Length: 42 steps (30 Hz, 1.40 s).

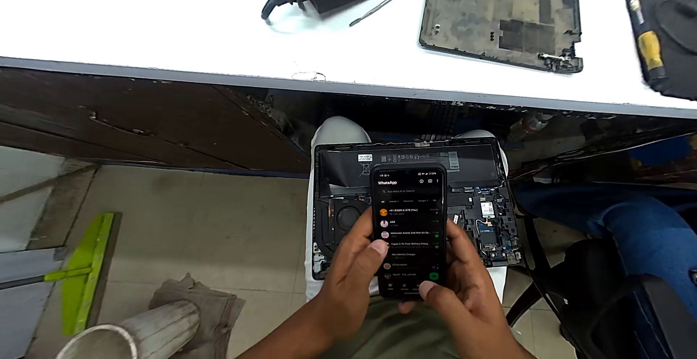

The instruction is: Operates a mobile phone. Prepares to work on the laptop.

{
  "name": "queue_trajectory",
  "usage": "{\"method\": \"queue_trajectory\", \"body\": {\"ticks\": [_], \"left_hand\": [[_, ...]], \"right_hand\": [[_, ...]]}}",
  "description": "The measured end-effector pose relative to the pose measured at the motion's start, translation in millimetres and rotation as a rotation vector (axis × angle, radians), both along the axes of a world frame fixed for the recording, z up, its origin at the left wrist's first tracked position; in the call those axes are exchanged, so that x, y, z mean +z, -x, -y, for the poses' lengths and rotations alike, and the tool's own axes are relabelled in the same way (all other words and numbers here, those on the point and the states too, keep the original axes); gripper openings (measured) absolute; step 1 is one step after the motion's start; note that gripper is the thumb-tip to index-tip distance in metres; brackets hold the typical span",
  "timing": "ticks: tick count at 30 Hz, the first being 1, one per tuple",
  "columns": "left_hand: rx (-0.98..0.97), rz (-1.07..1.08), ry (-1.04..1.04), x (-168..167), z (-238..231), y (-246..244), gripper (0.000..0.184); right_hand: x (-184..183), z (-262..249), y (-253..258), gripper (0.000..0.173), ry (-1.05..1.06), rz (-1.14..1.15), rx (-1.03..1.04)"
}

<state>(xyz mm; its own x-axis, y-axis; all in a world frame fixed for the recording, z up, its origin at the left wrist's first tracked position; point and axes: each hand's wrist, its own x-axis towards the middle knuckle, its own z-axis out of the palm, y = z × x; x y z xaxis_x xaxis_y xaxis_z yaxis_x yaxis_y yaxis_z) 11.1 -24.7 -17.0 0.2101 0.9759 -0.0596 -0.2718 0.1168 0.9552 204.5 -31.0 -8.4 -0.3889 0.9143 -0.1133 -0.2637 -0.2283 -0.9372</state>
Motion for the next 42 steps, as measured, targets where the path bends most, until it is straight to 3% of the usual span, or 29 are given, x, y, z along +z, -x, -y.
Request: {"method": "queue_trajectory", "body": {"ticks": [21,34,42], "left_hand": [[-0.054,-0.001,-0.031,-1.3,-0.7,1.4,0.046],[0.05,-0.113,-0.016,0.9,-0.2,-0.8,0.03],[0.027,-0.058,-0.024,-1.2,0.5,2.0,0.042]], "right_hand": [[-0.8,0.1,0.0,0.073,-0.026,0.017,0.002],[-5.1,3.3,1.4,0.071,-0.119,0.103,-0.007],[-3.5,3.1,0.7,0.07,-0.091,0.086,-0.011]]}}
